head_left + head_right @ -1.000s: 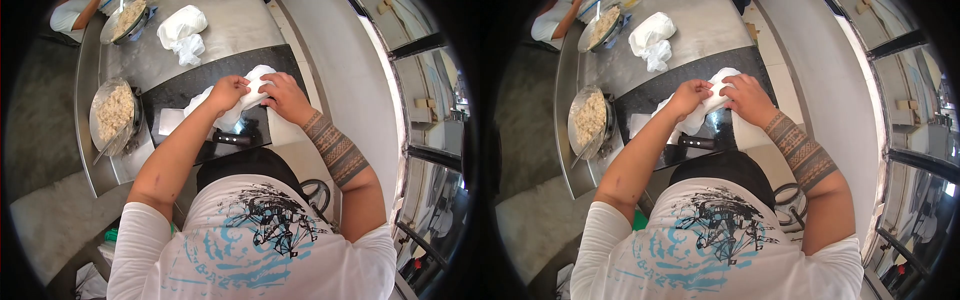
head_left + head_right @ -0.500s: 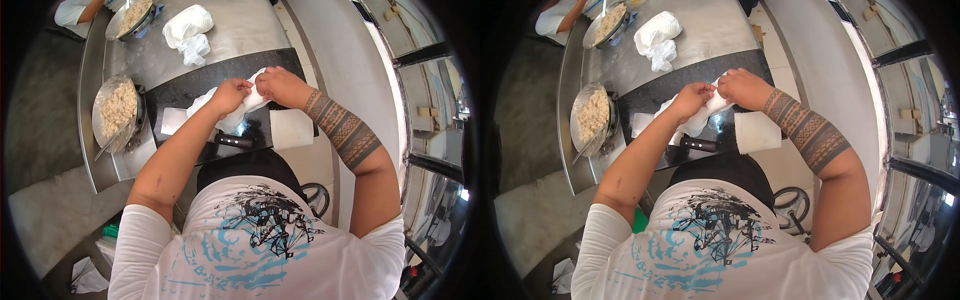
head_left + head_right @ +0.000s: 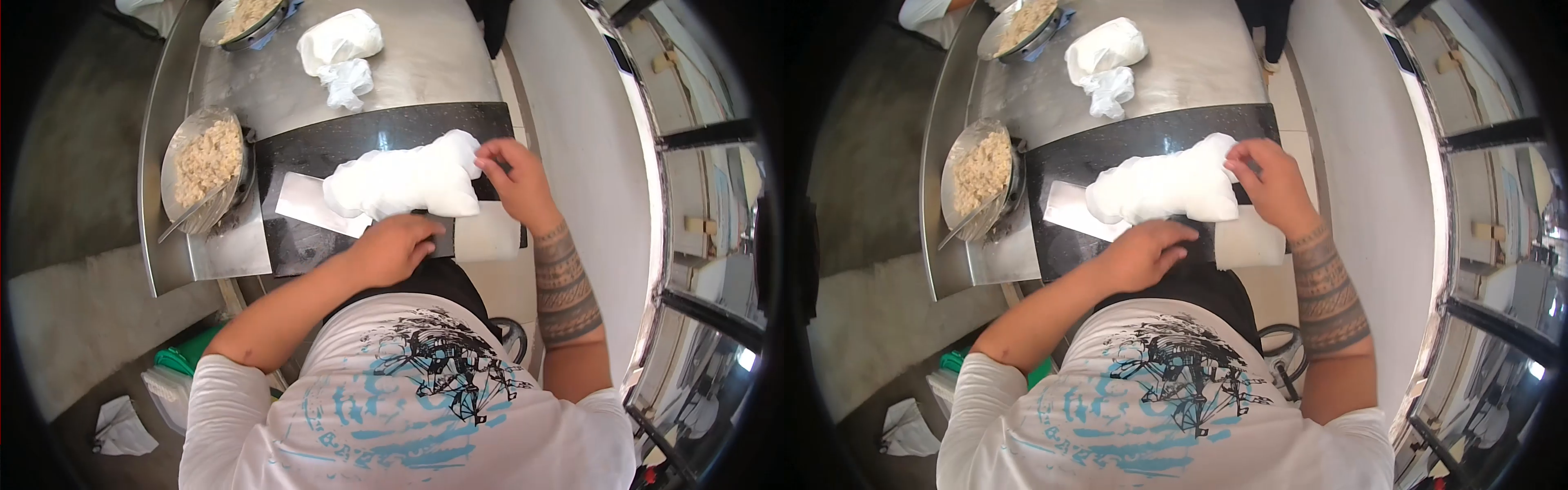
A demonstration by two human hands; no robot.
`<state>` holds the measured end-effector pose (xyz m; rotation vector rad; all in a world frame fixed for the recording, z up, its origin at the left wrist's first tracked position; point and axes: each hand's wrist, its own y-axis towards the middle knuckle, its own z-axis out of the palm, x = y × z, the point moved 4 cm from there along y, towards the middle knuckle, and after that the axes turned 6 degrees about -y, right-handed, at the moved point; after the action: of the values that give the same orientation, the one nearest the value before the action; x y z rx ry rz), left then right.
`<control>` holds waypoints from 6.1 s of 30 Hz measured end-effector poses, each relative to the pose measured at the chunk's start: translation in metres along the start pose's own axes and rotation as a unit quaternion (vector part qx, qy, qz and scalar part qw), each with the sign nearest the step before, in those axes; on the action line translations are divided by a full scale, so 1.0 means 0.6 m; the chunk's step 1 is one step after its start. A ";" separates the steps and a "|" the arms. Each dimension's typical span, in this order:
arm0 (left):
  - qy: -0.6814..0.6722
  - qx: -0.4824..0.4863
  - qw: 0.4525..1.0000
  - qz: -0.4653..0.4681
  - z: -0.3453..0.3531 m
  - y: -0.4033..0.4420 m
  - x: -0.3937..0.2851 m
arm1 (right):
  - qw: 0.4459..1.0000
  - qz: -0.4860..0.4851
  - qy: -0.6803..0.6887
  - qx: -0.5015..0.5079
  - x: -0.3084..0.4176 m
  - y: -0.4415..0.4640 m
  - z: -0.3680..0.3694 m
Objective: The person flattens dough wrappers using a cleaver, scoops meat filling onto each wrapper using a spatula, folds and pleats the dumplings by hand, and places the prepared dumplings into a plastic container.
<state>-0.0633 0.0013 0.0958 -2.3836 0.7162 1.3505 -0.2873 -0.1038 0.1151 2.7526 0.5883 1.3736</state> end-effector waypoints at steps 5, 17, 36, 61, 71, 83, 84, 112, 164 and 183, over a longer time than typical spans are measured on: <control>-0.151 -0.104 0.962 -0.202 -0.005 -0.108 0.050 | 0.985 0.103 0.138 -0.003 -0.037 -0.065 0.108; -0.260 -0.325 0.847 -0.330 0.013 -0.350 0.121 | 0.977 -0.164 -0.083 0.109 0.107 0.136 0.291; -0.357 -0.445 0.714 -0.406 -0.011 -0.617 0.243 | 0.910 -0.018 -0.399 0.113 0.021 0.504 0.452; -0.152 -0.489 0.758 -0.404 0.104 -0.700 0.172 | 0.737 -0.028 0.233 0.634 0.321 -0.183 0.612; -0.100 -0.658 0.578 -0.472 0.091 -0.965 0.106 | 0.722 -0.134 0.145 0.663 0.425 -0.235 0.693; 0.356 -0.752 0.314 -0.457 0.006 -1.545 0.011 | 0.736 -0.187 0.229 0.610 0.809 -0.405 1.080; 0.334 -0.766 0.259 -0.485 0.006 -1.601 0.008 | 0.751 -0.180 0.247 0.586 0.863 -0.416 1.113; -0.172 -0.862 0.439 -0.184 -0.010 -1.477 -0.042 | 0.725 0.057 0.484 0.487 0.838 -0.430 0.940; 0.225 -0.314 0.917 -0.097 -0.197 -0.216 0.144 | 0.972 0.188 0.004 -0.137 -0.054 0.026 0.080; 0.078 -0.156 0.984 0.043 -0.103 -0.086 0.069 | 0.932 -0.053 -0.355 -0.049 0.001 -0.114 0.163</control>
<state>0.0272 0.0022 0.0927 -2.7592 0.6990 1.4101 -0.2338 -0.0247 0.0439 2.7914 0.5732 0.3059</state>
